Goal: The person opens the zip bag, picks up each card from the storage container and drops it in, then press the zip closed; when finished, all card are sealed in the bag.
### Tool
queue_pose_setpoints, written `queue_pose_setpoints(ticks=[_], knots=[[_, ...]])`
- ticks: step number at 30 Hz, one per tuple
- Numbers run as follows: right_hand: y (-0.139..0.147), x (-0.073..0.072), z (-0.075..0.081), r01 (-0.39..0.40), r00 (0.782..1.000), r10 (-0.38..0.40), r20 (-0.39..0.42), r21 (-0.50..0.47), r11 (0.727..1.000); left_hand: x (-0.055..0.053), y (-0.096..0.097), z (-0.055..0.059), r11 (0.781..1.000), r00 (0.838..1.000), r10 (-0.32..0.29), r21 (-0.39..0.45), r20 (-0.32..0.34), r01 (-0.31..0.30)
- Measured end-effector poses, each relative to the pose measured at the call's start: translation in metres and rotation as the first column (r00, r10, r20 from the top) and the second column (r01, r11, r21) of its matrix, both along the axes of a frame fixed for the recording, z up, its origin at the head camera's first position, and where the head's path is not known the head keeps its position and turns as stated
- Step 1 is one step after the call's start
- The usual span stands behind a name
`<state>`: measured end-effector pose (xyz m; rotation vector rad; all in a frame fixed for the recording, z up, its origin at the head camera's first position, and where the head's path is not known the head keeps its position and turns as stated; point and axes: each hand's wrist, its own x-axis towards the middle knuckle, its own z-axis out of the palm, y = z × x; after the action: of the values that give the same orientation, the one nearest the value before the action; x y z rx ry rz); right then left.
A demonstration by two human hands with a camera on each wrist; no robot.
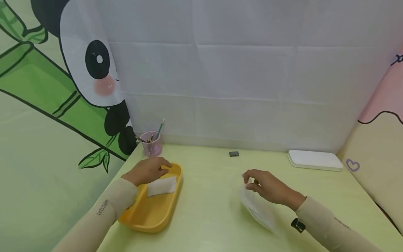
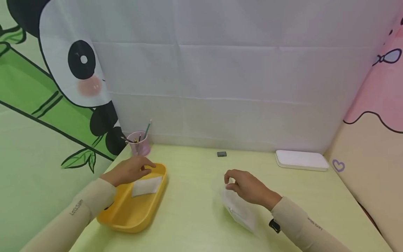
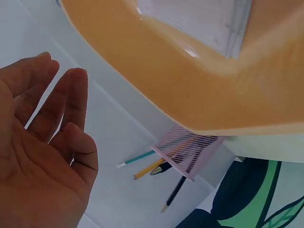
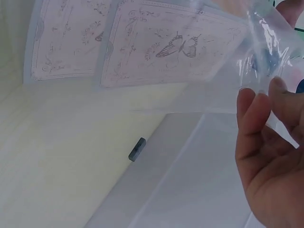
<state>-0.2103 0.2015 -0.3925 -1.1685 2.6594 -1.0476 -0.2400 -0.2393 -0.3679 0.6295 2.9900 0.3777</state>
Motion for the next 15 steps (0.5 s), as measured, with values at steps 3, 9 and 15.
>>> queue_pose_setpoints(ticks=[3, 9, 15], knots=[[0.0, 0.0, -0.001, -0.019, 1.0, 0.019, -0.024, -0.002, 1.0, -0.002, -0.01, -0.008, 0.999, 0.997, 0.012, -0.032, 0.077, -0.009], [0.001, 0.0, 0.0, 0.018, 0.999, -0.019, 0.033, 0.041, 0.999, -0.006, -0.017, -0.017, 0.998, 0.982, 0.024, -0.064, 0.187, -0.013], [0.001, 0.002, 0.004, 0.089, 0.988, -0.095, 0.119, 0.056, 0.994, -0.011, -0.015, -0.017, 0.998, 0.978, 0.029, -0.062, 0.204, -0.016]])
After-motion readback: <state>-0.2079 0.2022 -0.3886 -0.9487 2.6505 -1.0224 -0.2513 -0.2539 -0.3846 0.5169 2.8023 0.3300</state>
